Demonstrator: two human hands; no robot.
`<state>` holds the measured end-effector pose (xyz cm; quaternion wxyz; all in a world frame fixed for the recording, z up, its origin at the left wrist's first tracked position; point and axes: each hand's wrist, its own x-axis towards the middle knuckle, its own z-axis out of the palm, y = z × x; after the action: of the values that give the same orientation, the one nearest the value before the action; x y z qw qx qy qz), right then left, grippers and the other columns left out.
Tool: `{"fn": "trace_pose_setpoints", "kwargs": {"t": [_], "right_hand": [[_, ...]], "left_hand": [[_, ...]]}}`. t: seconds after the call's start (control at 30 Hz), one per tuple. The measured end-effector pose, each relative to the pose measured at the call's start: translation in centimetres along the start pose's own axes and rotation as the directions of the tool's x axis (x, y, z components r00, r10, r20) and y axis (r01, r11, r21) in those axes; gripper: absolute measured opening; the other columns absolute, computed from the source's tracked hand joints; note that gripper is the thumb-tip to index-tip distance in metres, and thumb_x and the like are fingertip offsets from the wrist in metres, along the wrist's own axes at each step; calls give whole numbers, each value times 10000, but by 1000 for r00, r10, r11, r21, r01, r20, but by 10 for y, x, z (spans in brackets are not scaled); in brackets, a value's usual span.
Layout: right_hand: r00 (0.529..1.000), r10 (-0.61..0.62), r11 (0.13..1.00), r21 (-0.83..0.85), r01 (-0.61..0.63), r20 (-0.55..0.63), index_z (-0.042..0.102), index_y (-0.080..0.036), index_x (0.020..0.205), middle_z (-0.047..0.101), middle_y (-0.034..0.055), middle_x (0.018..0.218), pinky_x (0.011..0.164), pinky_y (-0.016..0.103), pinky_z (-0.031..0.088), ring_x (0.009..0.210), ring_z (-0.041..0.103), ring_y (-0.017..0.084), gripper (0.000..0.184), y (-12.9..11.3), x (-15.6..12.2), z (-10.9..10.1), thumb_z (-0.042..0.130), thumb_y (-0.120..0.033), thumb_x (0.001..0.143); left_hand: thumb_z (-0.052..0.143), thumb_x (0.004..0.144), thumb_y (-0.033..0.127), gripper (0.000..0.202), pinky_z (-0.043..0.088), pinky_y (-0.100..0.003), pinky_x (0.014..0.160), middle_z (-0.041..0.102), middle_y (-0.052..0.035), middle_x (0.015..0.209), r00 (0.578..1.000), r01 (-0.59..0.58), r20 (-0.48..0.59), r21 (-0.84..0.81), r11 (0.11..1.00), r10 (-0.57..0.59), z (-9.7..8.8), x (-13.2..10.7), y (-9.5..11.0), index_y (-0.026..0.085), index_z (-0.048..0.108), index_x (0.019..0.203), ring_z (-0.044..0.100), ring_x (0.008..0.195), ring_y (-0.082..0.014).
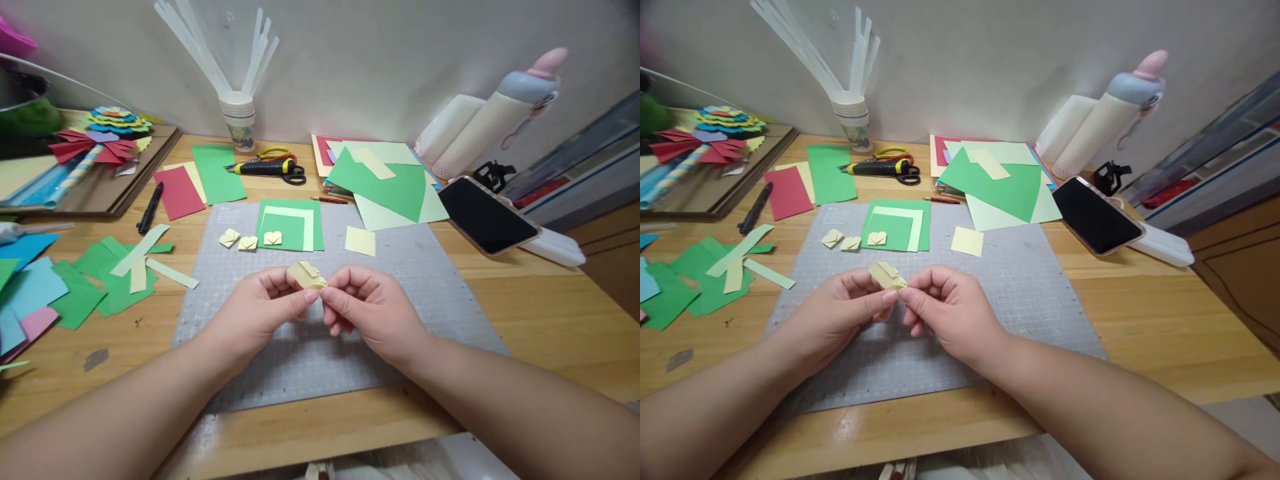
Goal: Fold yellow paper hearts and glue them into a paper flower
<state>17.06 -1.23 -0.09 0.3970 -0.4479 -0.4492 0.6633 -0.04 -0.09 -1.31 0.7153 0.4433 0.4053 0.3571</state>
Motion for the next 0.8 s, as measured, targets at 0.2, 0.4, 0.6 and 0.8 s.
{"fn": "trace_pose_setpoints", "kwargs": {"t": [0.2, 0.4, 0.6, 0.8], "right_hand": [[1000, -7, 999, -33, 7, -1, 520, -174, 675, 555, -62, 495, 429, 175, 391, 417, 471, 53, 253, 0, 0, -1, 716, -323, 737], [998, -62, 990, -124, 62, 5, 479, -183, 624, 452, -90, 453, 400, 172, 270, 399, 349, 37, 211, -1, 1, -1, 651, -235, 735], [998, -3, 995, -95, 9, 62, 509, -189, 712, 501, -66, 535, 421, 192, 358, 436, 438, 65, 230, -1, 1, 0, 692, -325, 740], [990, -26, 993, -112, 42, 139, 498, -188, 725, 510, -50, 576, 477, 211, 403, 486, 472, 78, 170, 2, 0, -1, 592, -298, 814]], "left_hand": [[726, 762, 269, 137, 383, -202, 607, 623, 27, 699, 999, -9, 53, 33, 999, 7, 4, -2, 4, 154, 653, 751, 496, 645, -82], [700, 768, 293, 187, 359, -203, 566, 538, 54, 609, 999, -3, 34, 99, 995, 0, 8, -4, 8, 166, 581, 698, 460, 589, -83], [676, 758, 298, 226, 359, -220, 574, 510, 45, 596, 998, -32, -44, 169, 985, 39, 9, -3, 15, 168, 543, 629, 439, 585, -95], [690, 730, 318, 211, 346, -223, 560, 536, 36, 606, 999, 31, 9, 177, 984, -33, 9, -5, 15, 169, 556, 664, 454, 589, -106]]}}
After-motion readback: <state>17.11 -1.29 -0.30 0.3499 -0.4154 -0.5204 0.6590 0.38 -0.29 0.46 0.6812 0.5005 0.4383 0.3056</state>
